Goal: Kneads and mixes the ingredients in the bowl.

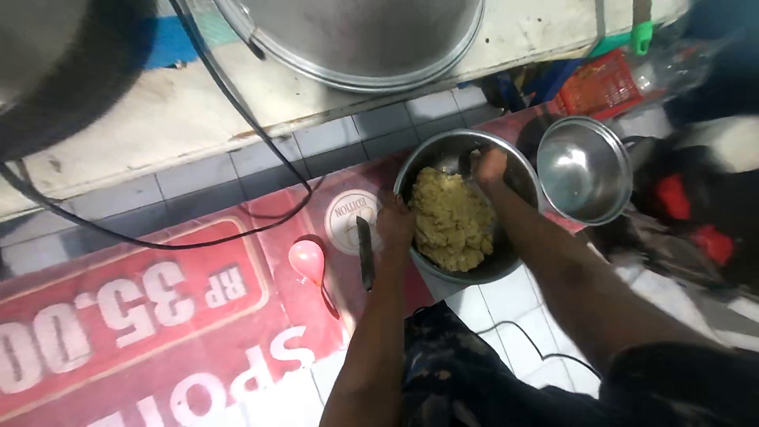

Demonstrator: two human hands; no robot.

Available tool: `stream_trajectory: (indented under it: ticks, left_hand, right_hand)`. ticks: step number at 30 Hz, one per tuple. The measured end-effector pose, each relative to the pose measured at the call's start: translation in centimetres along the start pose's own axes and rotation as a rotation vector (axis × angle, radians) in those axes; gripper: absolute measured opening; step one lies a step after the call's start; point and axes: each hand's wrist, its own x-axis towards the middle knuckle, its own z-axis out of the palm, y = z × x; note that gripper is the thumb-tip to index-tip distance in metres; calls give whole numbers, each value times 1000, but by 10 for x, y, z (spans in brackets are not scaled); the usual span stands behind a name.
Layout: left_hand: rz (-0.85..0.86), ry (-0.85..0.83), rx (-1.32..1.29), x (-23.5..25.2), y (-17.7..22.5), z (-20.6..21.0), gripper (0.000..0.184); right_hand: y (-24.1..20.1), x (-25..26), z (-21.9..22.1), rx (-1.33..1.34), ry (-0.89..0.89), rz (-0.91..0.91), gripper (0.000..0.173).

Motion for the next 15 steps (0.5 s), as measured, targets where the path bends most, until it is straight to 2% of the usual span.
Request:
stream_trajectory:
  ticks: [2, 4, 5, 8, 10, 12, 14, 15]
  left_hand:
    - [24, 6, 4, 2, -1, 0, 41]
    - [37, 23, 1, 0, -3, 1, 40]
    - [38, 28, 1, 0, -3, 1, 39]
    - [17, 9, -9, -1, -1, 1, 38]
    - [9, -1, -16, 0, -2, -1, 39]
    - [17, 3, -45, 0, -4, 0, 39]
    - [34, 11, -68, -3, -5, 1, 37]
    - [40, 16, -79, -3, -4, 0, 36]
  right_hand:
    - [-16, -4, 15, 149, 50, -40, 32]
    - [-20, -11, 30, 187, 25, -220, 29]
    - [-20, -16, 30, 197, -11, -230, 28]
    - [-3, -22, 13, 242, -58, 82, 35]
    - [11, -8, 15, 302, -25, 153, 35]
    - [8, 5, 22, 389, -144, 26, 33]
    - [-16, -1, 36, 299, -389, -141, 39]
    - [-29, -9, 47, 213, -422, -222, 42]
